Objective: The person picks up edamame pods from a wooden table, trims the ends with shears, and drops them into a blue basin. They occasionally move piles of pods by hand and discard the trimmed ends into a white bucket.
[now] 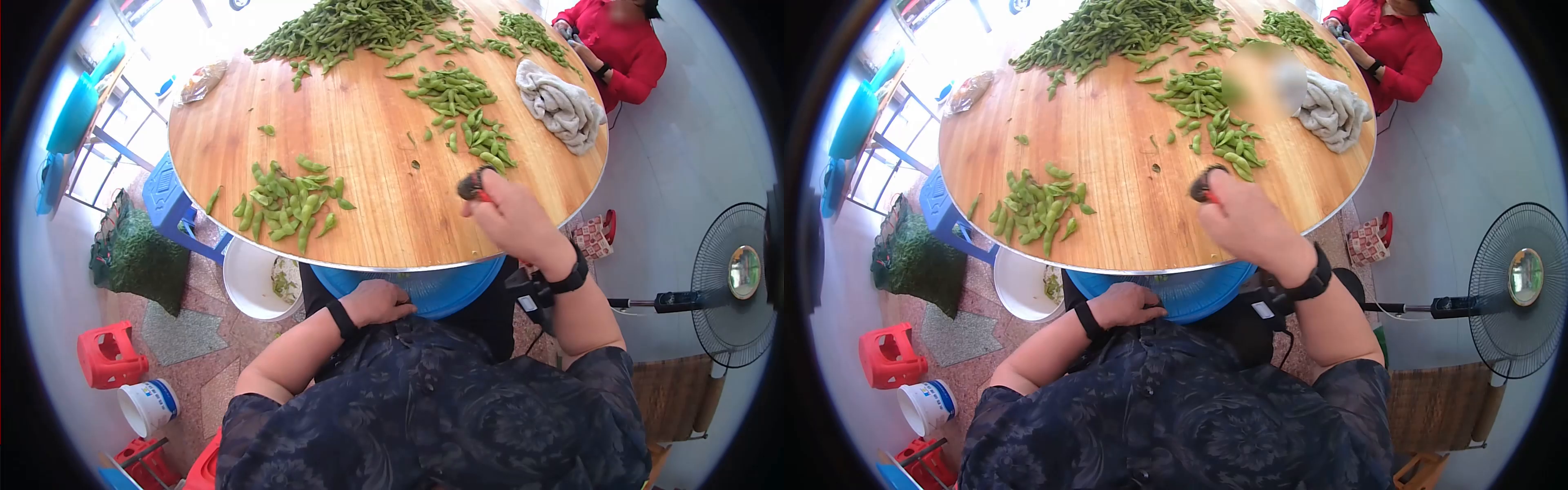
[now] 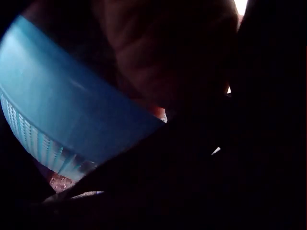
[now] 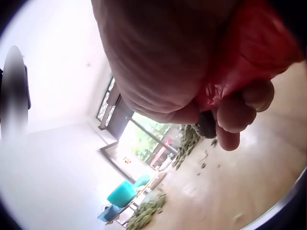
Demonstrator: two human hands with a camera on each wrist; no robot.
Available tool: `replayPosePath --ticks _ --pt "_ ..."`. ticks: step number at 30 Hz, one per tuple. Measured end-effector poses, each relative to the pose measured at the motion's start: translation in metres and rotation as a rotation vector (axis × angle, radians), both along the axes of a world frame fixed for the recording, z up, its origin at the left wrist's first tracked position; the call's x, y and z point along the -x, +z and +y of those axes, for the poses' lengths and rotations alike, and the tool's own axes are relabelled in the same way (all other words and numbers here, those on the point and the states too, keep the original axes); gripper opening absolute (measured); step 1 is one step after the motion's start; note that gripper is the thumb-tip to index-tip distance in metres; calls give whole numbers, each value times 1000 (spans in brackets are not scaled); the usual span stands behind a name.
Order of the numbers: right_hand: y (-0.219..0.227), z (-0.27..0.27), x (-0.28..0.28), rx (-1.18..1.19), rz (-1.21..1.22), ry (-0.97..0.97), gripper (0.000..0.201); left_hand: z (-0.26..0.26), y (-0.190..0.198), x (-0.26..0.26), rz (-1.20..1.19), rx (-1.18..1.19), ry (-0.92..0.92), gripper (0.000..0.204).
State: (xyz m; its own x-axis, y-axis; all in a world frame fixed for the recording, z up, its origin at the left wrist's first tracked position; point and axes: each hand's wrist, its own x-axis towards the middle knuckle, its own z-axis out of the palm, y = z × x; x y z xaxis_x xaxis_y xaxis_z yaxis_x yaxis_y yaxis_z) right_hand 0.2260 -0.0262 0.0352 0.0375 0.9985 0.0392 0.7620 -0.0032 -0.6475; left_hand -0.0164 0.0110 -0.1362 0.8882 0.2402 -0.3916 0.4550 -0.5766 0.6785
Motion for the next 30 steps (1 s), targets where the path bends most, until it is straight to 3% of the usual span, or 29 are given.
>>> replayPosePath --ticks 1,5,8,10,14,18,21,23,25,29,30 --pt "1 -5 -11 124 -33 -69 17 -2 -5 1 -79 -39 -18 39" --pt "14 -30 -47 197 120 -263 16 0 -6 10 -27 12 -157 37" --pt "-4 -38 -80 100 -84 -336 18 -4 -6 10 -36 96 -221 34" --pt "-17 -34 -93 -34 -347 -286 21 -13 -11 6 -113 116 -275 32" --pt "-29 -4 -83 -126 -305 -231 19 -20 13 -3 -155 206 -154 31" --pt "-31 25 -65 -247 -445 -135 17 -11 70 3 -219 254 -120 29" --pt "-35 39 -56 -188 -555 -73 17 -4 98 21 -368 463 24 19" --pt "-22 46 -52 -30 -608 -51 18 0 134 25 -481 578 231 20" --pt "-20 47 -53 -120 -609 -22 22 8 142 33 -589 637 368 23" --pt "-10 46 -40 -317 -430 5 20 10 142 11 -725 511 608 27" --pt "-4 40 -30 -142 -29 17 19 7 144 -3 -806 482 719 29"
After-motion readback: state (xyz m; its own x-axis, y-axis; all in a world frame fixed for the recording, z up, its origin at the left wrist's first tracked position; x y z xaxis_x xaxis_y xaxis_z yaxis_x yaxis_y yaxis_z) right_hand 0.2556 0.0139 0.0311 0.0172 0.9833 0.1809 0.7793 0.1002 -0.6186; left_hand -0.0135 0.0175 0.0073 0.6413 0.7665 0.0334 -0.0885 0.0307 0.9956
